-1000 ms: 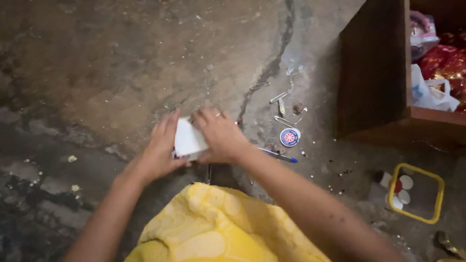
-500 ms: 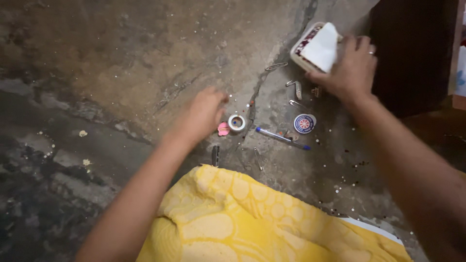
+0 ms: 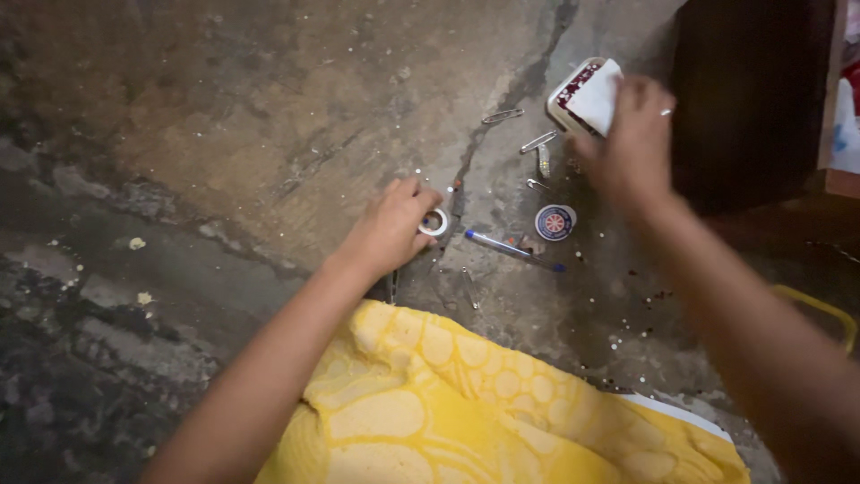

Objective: The person sits on the floor and organizes small items, including plastic caps, paper clips, and a pen, into a small yellow container. They then place the container and other items into a wooden box.

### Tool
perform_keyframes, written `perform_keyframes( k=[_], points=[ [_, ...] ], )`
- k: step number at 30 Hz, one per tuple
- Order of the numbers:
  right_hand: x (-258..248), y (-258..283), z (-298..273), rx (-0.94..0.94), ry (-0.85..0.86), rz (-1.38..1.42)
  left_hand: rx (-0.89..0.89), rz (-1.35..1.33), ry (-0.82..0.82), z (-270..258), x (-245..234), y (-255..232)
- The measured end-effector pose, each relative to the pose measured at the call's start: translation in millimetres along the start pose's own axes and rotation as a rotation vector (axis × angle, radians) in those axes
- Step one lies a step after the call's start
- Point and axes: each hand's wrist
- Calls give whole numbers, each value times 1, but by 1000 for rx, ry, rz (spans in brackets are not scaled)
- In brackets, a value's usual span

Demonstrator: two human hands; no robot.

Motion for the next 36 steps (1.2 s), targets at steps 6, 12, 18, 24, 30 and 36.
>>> perform_keyframes(
  k=[6,12,18,24,30,36],
  points=[
    [-37,82,-83,-180,347,65,-31,-21,-58,18,-3,-13],
    [-31,78,-103,-122,325,31,23,-148,-251,49,-2,-46],
    [-59,56,-114,10,371,187,-209,-754,69,60,-8,-96],
    [-148,72,-129,189,206,553,-3,-1097,280,38,-18,-149],
    [-214,70,-156,-23,96,611,12,-1098,367,44,-10,-209],
    [-241,-2,-192,414,23,343,173,-484,-24,58,7,-217]
  ],
)
Point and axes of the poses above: each hand's wrist, its own z-axis towards the middle knuckle, its own x-axis out of the palm, y = z × x, and after that the axes turned 5 degrees about x, right-handed
